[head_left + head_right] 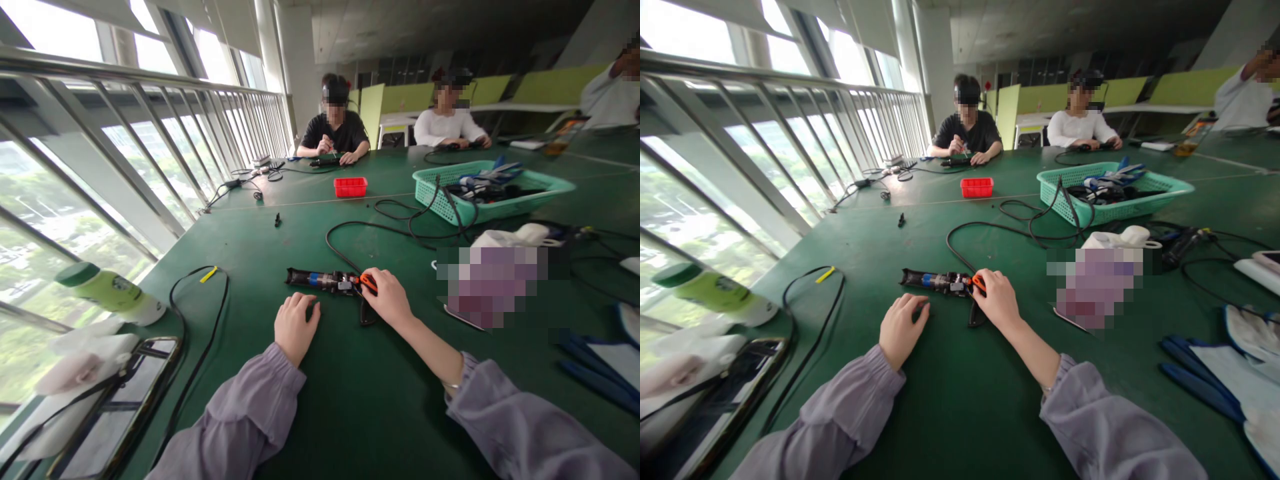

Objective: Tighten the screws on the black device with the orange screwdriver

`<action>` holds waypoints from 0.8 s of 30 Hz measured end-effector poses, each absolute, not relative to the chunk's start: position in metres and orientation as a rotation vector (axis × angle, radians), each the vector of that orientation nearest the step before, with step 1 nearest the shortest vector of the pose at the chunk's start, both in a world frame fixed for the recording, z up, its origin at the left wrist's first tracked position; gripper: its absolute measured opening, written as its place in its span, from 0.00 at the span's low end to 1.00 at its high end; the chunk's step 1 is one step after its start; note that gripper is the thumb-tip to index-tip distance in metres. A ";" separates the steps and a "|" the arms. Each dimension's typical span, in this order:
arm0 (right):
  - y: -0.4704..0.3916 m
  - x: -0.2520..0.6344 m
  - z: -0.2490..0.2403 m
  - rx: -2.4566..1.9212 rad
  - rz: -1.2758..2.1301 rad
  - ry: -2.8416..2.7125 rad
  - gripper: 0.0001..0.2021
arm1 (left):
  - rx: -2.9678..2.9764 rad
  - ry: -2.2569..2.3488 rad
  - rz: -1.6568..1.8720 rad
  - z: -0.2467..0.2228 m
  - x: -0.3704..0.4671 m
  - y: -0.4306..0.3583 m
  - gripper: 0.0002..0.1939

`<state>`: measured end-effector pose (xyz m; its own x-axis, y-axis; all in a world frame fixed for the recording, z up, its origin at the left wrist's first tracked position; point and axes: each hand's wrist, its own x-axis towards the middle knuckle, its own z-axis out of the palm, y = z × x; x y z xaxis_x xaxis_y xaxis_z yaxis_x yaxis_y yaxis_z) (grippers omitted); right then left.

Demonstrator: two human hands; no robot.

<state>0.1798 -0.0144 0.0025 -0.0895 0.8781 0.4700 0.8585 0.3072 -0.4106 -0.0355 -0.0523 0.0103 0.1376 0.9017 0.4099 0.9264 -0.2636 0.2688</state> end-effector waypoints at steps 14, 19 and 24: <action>-0.021 0.174 0.005 -1.526 0.068 -1.975 0.09 | -2.573 -1.714 -0.893 0.013 -0.028 -0.061 0.06; -0.025 0.168 0.003 -1.454 0.086 -2.034 0.10 | -2.530 -1.447 -1.036 0.010 -0.002 -0.046 0.07; -0.022 0.169 0.001 -1.414 0.087 -2.058 0.10 | -2.449 -1.446 -1.128 0.007 0.009 -0.032 0.07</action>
<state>0.1687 -0.0222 0.0012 -0.2238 0.8602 0.4582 0.8186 0.4211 -0.3907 0.0088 -0.0319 0.0069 0.2825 0.7251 0.6281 0.7855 -0.5507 0.2825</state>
